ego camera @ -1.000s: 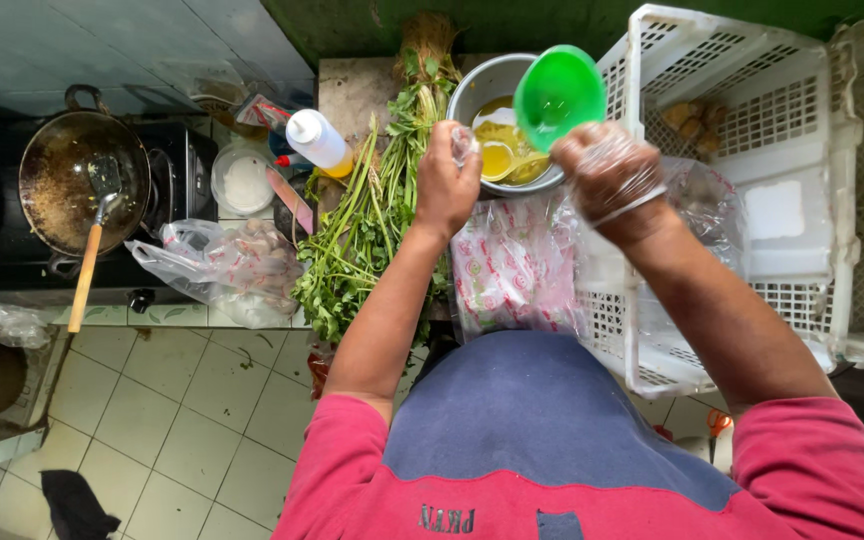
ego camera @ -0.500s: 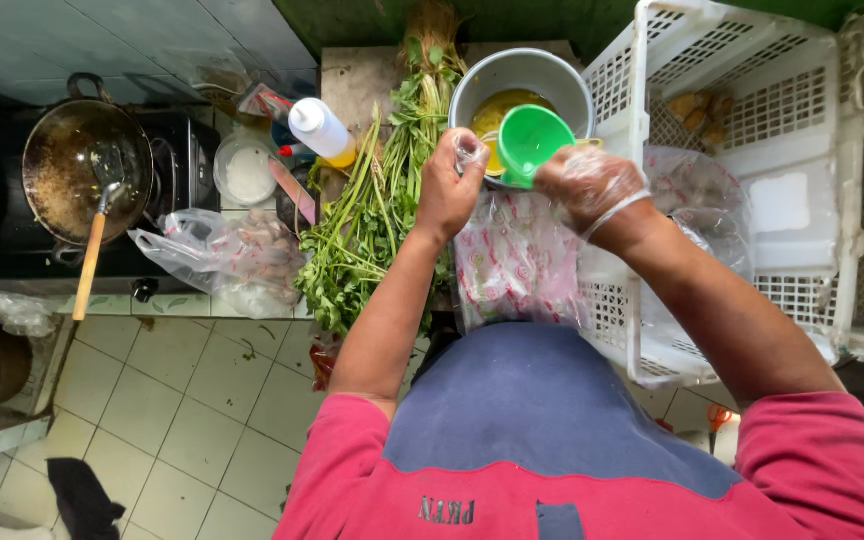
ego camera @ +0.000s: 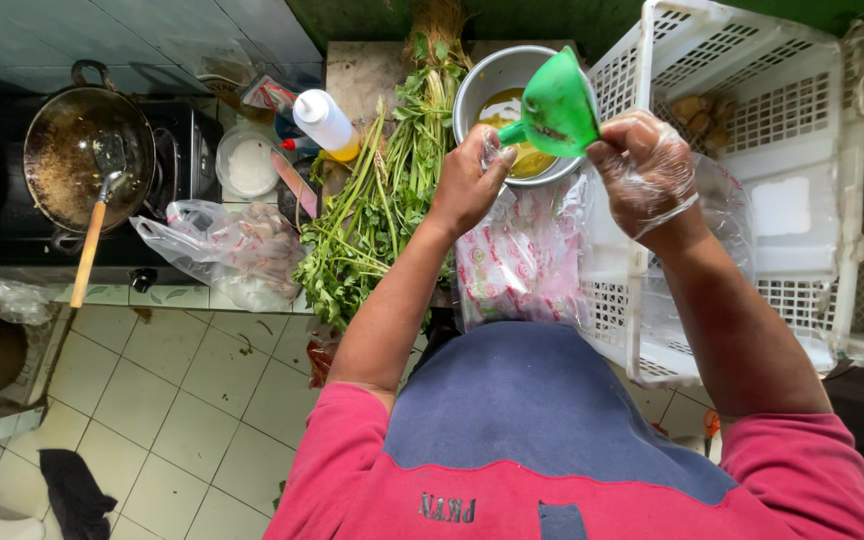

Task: The person packs round meatballs from a plastic crate into a clear plastic bag and ties it closed. They then use a green funnel and a ladle to pour yellow liquid from a metal bowl into small plastic bags, and twist and tie each filled bag closed by hand.

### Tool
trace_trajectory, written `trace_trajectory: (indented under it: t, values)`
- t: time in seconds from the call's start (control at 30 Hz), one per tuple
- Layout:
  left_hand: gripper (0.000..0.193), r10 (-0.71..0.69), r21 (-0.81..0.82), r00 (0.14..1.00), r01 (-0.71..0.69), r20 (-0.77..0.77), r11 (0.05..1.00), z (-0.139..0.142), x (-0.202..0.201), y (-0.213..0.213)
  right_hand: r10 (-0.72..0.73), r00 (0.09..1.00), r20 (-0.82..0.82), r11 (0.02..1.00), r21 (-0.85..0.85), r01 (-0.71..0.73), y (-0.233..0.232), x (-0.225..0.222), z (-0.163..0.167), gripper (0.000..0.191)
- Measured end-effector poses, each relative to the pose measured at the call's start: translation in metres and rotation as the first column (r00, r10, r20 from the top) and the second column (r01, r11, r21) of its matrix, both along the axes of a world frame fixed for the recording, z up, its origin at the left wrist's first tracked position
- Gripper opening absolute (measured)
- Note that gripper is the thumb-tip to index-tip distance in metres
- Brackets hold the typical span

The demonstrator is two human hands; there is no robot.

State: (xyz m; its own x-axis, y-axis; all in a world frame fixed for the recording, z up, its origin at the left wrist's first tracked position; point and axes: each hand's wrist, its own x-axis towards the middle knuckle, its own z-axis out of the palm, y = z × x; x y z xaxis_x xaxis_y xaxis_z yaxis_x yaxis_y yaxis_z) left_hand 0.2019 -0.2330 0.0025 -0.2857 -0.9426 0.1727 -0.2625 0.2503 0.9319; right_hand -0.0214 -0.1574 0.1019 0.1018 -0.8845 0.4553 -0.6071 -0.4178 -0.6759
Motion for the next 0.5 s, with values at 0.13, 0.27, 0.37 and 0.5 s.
trace_trajectory:
  t: [0.13,0.27,0.37,0.5]
  values:
    - [0.023,-0.047,-0.144,0.999,0.049,0.014,0.988,0.007,0.0,0.001,0.046,0.989,-0.142,0.994,-0.089,-0.059,-0.001,0.007,0.009,0.017]
    - [0.027,-0.019,-0.21,0.976,0.066,0.216,0.976,0.014,-0.002,0.002,0.14,0.936,-0.323,0.983,-0.07,-0.172,-0.001,0.008,0.021,0.016]
    - [0.028,0.081,-0.211,0.949,-0.015,0.304,0.977,0.017,-0.005,0.003,0.093,0.838,-0.538,0.982,-0.089,-0.166,-0.003,0.011,0.027,0.014]
    - [0.023,0.095,-0.319,0.966,-0.014,0.241,0.948,0.014,-0.006,0.004,0.095,0.847,-0.523,0.975,-0.121,-0.185,-0.011,0.011,0.033,0.011]
